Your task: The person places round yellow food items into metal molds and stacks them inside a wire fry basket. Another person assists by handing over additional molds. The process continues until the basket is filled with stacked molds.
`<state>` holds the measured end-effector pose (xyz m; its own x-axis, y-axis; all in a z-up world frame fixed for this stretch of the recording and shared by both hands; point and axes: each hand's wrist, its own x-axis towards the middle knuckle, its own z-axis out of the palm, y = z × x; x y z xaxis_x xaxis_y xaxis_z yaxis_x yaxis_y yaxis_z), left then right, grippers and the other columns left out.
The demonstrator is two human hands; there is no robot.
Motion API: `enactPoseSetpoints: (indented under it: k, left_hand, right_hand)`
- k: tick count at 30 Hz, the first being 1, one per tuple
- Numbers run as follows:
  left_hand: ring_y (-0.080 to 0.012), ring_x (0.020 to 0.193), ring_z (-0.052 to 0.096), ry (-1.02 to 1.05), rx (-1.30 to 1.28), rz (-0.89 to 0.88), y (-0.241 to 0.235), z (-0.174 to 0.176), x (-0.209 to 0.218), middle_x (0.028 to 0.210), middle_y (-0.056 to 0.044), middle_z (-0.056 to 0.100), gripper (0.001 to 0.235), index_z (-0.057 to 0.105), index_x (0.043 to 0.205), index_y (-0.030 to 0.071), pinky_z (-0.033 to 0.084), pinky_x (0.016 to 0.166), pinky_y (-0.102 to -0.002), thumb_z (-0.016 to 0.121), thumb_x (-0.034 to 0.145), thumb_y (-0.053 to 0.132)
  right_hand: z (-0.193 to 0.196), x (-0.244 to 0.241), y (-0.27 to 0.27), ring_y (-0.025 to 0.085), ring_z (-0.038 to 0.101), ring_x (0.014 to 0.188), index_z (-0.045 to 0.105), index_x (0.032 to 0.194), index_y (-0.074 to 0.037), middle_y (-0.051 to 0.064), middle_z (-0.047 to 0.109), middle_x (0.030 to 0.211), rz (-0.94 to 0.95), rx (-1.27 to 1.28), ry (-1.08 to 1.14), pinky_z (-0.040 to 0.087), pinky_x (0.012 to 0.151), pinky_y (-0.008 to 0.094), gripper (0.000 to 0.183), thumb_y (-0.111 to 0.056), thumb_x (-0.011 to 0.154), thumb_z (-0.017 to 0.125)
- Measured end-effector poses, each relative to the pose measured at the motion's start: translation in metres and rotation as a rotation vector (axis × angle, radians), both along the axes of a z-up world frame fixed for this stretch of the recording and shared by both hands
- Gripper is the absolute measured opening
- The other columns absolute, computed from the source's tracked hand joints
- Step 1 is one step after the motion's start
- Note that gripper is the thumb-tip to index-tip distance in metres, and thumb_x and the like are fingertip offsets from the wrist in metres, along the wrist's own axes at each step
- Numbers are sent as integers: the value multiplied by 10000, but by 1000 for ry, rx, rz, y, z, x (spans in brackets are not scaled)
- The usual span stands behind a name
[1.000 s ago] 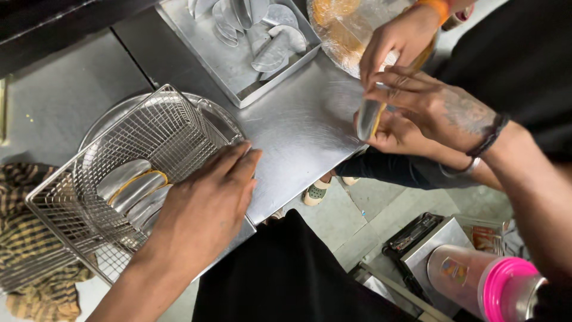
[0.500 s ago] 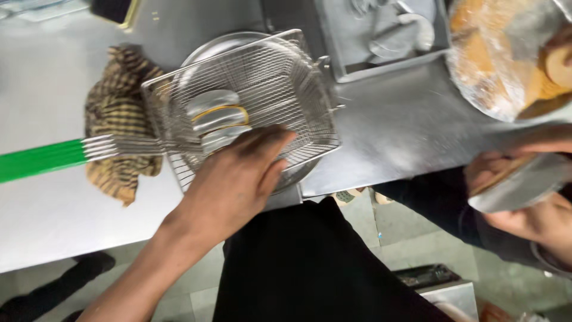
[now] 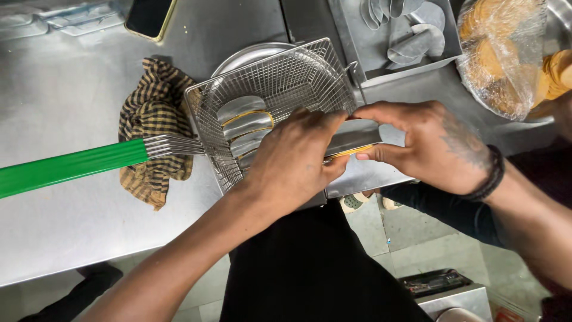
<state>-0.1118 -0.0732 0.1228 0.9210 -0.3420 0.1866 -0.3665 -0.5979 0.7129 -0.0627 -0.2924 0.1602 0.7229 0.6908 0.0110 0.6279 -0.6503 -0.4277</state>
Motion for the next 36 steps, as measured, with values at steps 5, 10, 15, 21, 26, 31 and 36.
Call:
enactPoseSetpoints:
  k: [5, 10, 15, 21, 26, 31, 36]
  left_hand:
    - [-371, 1026, 661, -47, 48, -30, 9, -10, 9, 1038, -186, 716, 439, 658, 1107, -13, 552, 872, -477, 792, 748, 201]
    - [-296, 892, 726, 243, 106, -13, 21, -26, 23, 1037, -168, 731, 431, 647, 1223, 31, 588, 850, -425, 759, 818, 125]
    - [-271, 882, 755, 286, 159, -26, 26, -50, 38, 1012, -160, 758, 361, 702, 1126, 24, 603, 873, -393, 803, 791, 111]
    - [-291, 872, 739, 392, 365, -35, 3, -83, 43, 1028, -185, 726, 380, 652, 1211, 17, 619, 767, -405, 713, 837, 37]
    - [-305, 893, 740, 351, 487, -80, -7, -115, 40, 1018, -206, 725, 302, 656, 1168, -3, 633, 745, -412, 595, 879, -67]
    - [-305, 953, 740, 356, 671, -192, -22, -134, 48, 1049, -189, 721, 189, 692, 1055, 10, 636, 765, -406, 615, 888, -34]
    - [-290, 942, 756, 431, 711, -252, -28, -136, 58, 1055, -175, 734, 158, 712, 1013, 24, 642, 765, -396, 600, 917, -32]
  right_hand:
    - [-24, -9, 11, 249, 704, 693, 687, 1264, -94, 114, 762, 1152, -172, 6, 96, 550, 638, 360, 547, -297, 778, 834]
    - [-59, -11, 1, 211, 727, 792, 604, 1316, 47, 178, 736, 1043, -363, 142, -89, 551, 566, 320, 624, -269, 824, 822]
    - [-95, -32, -2, 162, 743, 644, 715, 948, 3, 99, 765, 757, -579, 18, 248, 557, 580, 321, 237, -219, 1010, 659]
    - [-102, -62, -3, 107, 755, 631, 730, 927, -12, 57, 794, 754, -673, 153, 481, 557, 518, 268, 236, -224, 969, 635]
    - [-115, -70, -4, 99, 752, 707, 718, 990, -7, 43, 801, 808, -723, 331, 583, 565, 597, 243, 235, -223, 988, 627]
    - [-123, -72, -15, 108, 748, 760, 722, 1022, 3, 51, 794, 835, -702, 418, 636, 574, 653, 252, 247, -219, 995, 620]
    - [-130, -73, -18, 114, 755, 775, 700, 1043, 22, 64, 785, 835, -727, 487, 686, 576, 671, 252, 244, -204, 984, 627]
